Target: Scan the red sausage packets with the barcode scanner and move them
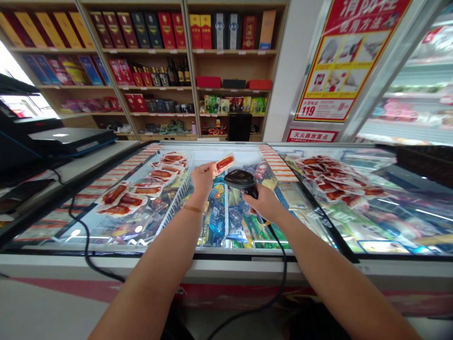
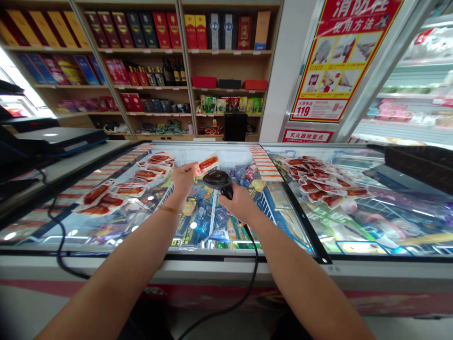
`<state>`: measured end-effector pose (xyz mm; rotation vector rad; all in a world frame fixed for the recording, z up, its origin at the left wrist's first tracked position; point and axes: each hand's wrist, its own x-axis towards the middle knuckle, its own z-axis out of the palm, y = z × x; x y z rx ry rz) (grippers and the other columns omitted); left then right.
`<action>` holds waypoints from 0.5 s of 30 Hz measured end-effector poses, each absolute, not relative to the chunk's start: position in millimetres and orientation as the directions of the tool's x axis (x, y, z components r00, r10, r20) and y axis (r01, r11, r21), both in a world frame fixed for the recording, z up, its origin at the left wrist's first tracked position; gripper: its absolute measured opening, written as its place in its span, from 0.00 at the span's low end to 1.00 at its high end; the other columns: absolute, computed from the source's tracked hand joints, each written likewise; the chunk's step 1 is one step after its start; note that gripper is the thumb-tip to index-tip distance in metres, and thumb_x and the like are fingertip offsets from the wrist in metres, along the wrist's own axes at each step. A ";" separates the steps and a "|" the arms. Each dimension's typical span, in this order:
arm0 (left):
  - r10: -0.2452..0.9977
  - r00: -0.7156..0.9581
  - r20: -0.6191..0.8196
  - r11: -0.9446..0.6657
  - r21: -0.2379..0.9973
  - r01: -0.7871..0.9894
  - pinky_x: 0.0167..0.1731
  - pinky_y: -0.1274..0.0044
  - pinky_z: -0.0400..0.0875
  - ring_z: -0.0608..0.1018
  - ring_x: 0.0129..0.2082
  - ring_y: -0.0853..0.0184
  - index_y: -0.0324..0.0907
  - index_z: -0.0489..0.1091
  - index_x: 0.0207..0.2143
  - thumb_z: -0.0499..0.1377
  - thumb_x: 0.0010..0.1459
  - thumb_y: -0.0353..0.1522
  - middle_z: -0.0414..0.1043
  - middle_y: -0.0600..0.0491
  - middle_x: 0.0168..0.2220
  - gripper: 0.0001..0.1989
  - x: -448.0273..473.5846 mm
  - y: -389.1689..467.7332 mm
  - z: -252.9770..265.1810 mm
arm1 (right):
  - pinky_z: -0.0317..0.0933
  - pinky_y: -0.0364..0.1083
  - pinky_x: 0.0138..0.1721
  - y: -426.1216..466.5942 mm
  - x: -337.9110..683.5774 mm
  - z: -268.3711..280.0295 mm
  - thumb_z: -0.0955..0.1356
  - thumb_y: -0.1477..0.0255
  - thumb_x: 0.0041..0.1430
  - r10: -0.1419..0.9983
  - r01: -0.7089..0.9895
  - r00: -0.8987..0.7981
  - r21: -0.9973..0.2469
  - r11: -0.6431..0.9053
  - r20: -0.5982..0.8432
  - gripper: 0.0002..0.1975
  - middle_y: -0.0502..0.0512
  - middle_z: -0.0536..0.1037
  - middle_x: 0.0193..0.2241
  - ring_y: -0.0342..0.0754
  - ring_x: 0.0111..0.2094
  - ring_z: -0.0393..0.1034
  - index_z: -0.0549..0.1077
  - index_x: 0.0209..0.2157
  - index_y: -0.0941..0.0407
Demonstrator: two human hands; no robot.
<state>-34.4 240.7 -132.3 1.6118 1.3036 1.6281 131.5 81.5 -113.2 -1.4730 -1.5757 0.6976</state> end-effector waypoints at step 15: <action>0.958 -0.116 0.263 -0.269 0.962 -0.044 0.34 0.75 0.77 0.80 0.28 0.68 0.38 0.79 0.36 0.63 0.47 0.34 0.78 0.54 0.27 0.13 -5.5 239.7 -141.4 | 0.58 0.39 0.16 92.6 168.4 -95.7 0.66 0.69 0.55 0.952 0.397 0.255 -0.916 0.058 0.171 0.05 0.46 0.70 0.16 0.43 0.14 0.68 0.65 0.30 0.55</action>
